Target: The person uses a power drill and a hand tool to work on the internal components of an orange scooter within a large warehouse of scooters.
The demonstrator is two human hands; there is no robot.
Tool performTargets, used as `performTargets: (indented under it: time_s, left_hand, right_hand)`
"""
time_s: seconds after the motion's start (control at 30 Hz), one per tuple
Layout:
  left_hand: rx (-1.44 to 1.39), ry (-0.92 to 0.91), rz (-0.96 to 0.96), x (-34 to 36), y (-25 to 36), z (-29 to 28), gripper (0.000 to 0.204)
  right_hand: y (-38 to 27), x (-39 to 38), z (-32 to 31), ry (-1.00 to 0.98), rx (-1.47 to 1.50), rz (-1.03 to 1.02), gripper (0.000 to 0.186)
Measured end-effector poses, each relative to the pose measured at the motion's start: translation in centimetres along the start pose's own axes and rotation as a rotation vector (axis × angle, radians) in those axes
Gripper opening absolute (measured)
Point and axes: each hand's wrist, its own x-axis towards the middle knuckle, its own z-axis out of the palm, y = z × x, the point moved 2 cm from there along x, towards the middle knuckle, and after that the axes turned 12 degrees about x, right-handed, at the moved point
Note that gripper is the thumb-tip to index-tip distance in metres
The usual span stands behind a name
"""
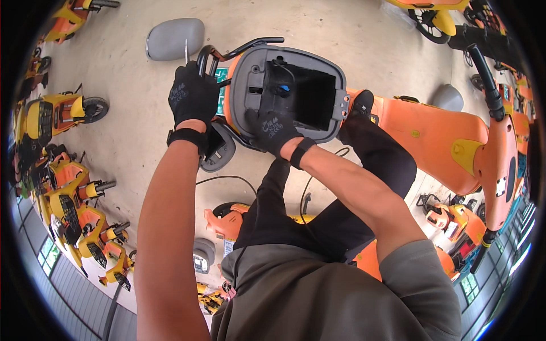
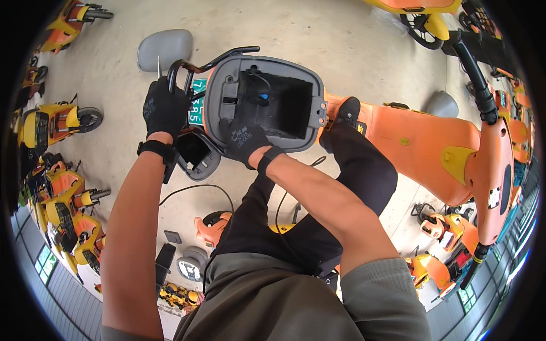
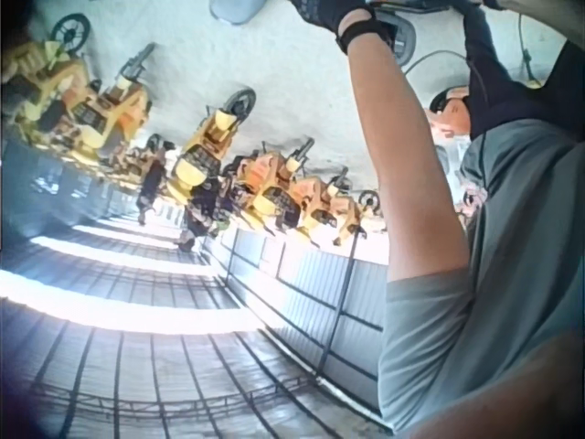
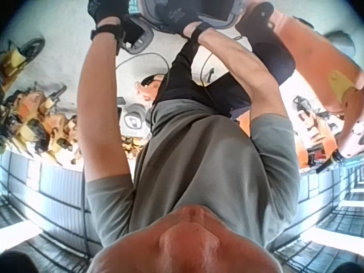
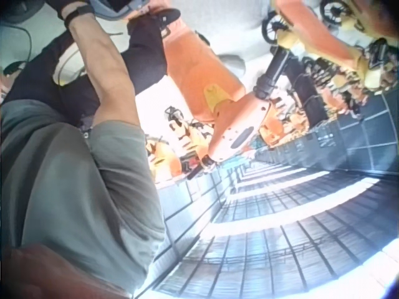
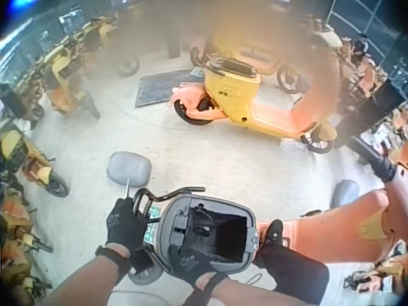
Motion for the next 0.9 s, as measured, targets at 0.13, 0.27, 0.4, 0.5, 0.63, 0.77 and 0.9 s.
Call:
performTargets:
  time_s: [0.13,0.27,0.4,0.5,0.63,0.77,0.9]
  left_hand:
    - [-0.013,-0.034,-0.013,-0.2,0.1,0.2,0.020]
    - [-0.022,-0.049,-0.033,-0.5,0.3,-0.3,0.020]
    - [0.000,-0.052,-0.058,-0.7,-0.8,-1.2,0.019]
    - [-0.077,0.002,-0.023,-0.1,1.3,0.3,0.018]
    - [-0.068,0.000,-0.023,-0.4,0.7,0.0,0.018]
    - [-0.052,-0.004,-0.066,-0.7,-0.6,-0.4,0.019]
    - [-0.059,-0.021,-0.057,-0.4,0.4,-0.4,0.020]
  right_hand:
    - [2.0,0.2,1.6,0.020,0.039,-0.009,0.034]
    - [4.9,0.6,1.6,0.087,0.274,-0.143,0.037]
    - [8.5,1.8,1.0,0.414,0.656,0.515,0.037]
    - [17.1,2.6,3.6,0.598,0.802,0.600,0.037]
    - [16.9,4.1,4.3,0.422,1.245,0.513,0.023]
    - [13.0,3.5,1.8,0.360,1.166,0.587,0.016]
    - [14.2,2.3,1.0,0.413,1.063,0.657,0.014]
